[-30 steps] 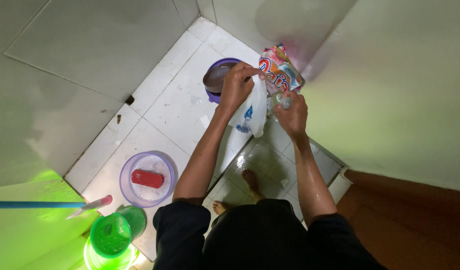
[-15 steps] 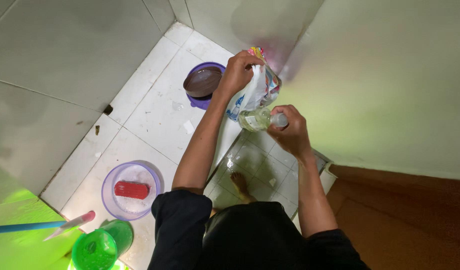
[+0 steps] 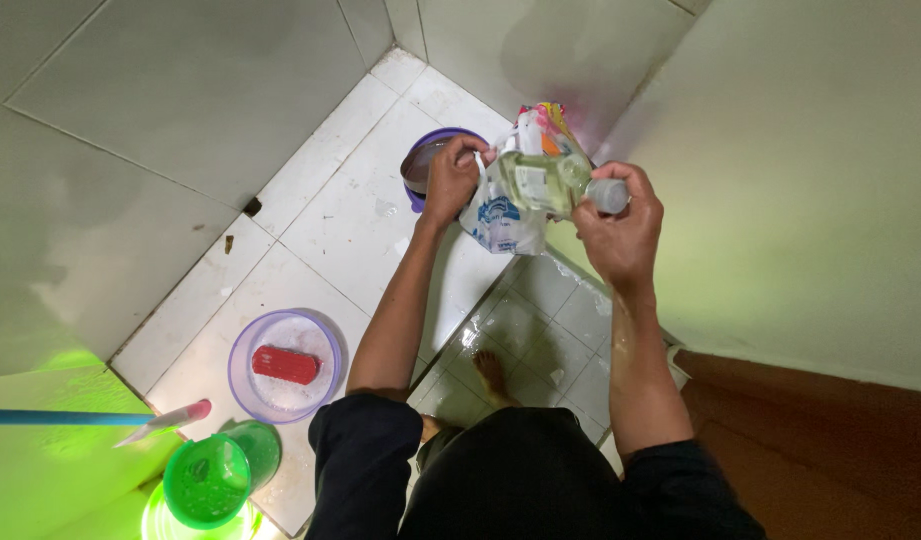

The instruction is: The person cleans a tiled floor area by first organizing items on a raised platform, then filling a bucket with water from a wall tap. They pour water onto the floor and scrub the tiles with a red sponge, repeatedly rinsing the sponge in a soapy basin.

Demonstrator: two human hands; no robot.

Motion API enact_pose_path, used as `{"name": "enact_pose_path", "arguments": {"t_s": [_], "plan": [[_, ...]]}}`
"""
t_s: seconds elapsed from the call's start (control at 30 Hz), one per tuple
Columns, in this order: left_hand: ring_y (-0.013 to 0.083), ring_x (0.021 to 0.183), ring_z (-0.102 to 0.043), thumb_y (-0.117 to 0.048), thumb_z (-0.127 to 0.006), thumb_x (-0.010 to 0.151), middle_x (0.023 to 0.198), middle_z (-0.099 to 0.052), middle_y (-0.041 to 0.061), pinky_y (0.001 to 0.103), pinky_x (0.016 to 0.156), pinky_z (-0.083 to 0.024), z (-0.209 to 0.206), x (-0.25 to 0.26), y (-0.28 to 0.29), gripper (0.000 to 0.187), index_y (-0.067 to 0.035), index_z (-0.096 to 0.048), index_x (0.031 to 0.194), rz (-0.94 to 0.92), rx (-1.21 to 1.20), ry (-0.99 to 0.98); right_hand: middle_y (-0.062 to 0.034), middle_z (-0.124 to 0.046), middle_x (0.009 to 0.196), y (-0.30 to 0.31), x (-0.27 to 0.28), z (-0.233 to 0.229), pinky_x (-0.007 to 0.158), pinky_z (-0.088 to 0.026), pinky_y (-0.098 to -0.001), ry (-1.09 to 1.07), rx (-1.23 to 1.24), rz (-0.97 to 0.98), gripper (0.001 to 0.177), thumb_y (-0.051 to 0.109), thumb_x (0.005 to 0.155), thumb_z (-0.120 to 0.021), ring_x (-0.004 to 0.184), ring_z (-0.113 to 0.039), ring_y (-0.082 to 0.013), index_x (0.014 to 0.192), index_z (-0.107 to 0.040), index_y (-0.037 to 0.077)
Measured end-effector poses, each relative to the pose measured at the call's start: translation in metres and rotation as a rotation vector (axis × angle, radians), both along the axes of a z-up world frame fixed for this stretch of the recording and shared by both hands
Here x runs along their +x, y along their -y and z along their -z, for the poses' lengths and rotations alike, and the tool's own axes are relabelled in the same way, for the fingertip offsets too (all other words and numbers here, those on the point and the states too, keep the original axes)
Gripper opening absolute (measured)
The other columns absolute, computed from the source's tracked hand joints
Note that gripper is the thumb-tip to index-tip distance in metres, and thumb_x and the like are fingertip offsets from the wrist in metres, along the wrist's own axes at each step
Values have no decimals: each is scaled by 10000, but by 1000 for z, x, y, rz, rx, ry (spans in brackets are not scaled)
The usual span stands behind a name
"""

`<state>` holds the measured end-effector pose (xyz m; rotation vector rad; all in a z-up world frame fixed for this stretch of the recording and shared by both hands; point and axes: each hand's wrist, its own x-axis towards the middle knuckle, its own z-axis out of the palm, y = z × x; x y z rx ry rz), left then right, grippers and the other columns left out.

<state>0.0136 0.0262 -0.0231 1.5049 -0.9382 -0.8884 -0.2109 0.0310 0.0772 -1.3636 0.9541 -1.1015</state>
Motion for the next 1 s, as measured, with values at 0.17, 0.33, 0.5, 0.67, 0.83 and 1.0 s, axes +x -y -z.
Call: {"name": "enact_pose_path", "arguments": {"t_s": [0.17, 0.33, 0.5, 0.67, 0.83, 1.0], "plan": [[98, 886, -603, 36, -556, 824, 894, -569, 65, 232, 815, -490, 34, 11, -6, 92, 9, -496, 889, 28, -282, 11, -56, -533, 795, 22, 39, 29, 475, -428, -211, 394, 87, 138, 240, -106, 780, -476, 576, -507, -72, 990, -487, 8], [88, 878, -617, -25, -624, 813, 831, -565, 59, 224, 757, -516, 20, 7, -14, 154, -7, -472, 804, -16, -167, -43, -62, -541, 751, 36, 74, 57, 449, -448, -215, 447, 247, 207, 241, -77, 756, -490, 518, -518, -87, 971, -470, 30], [111, 747, -545, -21, -632, 826, 807, -586, 99, 216, 635, -427, 22, 11, -25, 131, 18, -506, 823, -205, -57, -52, -67, -544, 698, 44, 88, 71, 423, -438, -222, 358, 361, 149, 216, -50, 757, -517, 483, -511, -94, 958, -492, 26], [154, 800, -600, 83, -475, 705, 879, -609, 97, 229, 720, -473, 35, 37, -35, 194, -28, -591, 815, -348, -68, 250, -67, -545, 708, 35, 72, 68, 440, -400, -222, 32, 241, 119, 199, -26, 732, -572, 525, -497, -91, 919, -531, 28], [131, 834, -588, -1, -542, 776, 919, -620, 74, 240, 734, -459, 42, 35, -20, 165, -62, -650, 884, -356, -44, 231, -35, -603, 812, 11, 38, 62, 590, -474, -211, -106, 108, -82, 186, 0, 689, -578, 691, -559, -68, 872, -565, 31], [85, 744, -579, -39, -537, 830, 845, -675, 75, 216, 666, -464, 34, 0, 31, 168, -46, -662, 941, -27, -42, -23, -26, -566, 785, -3, 32, 86, 574, -445, -227, -159, 68, -326, 222, 29, 665, -619, 662, -518, -80, 884, -583, 18]]}}
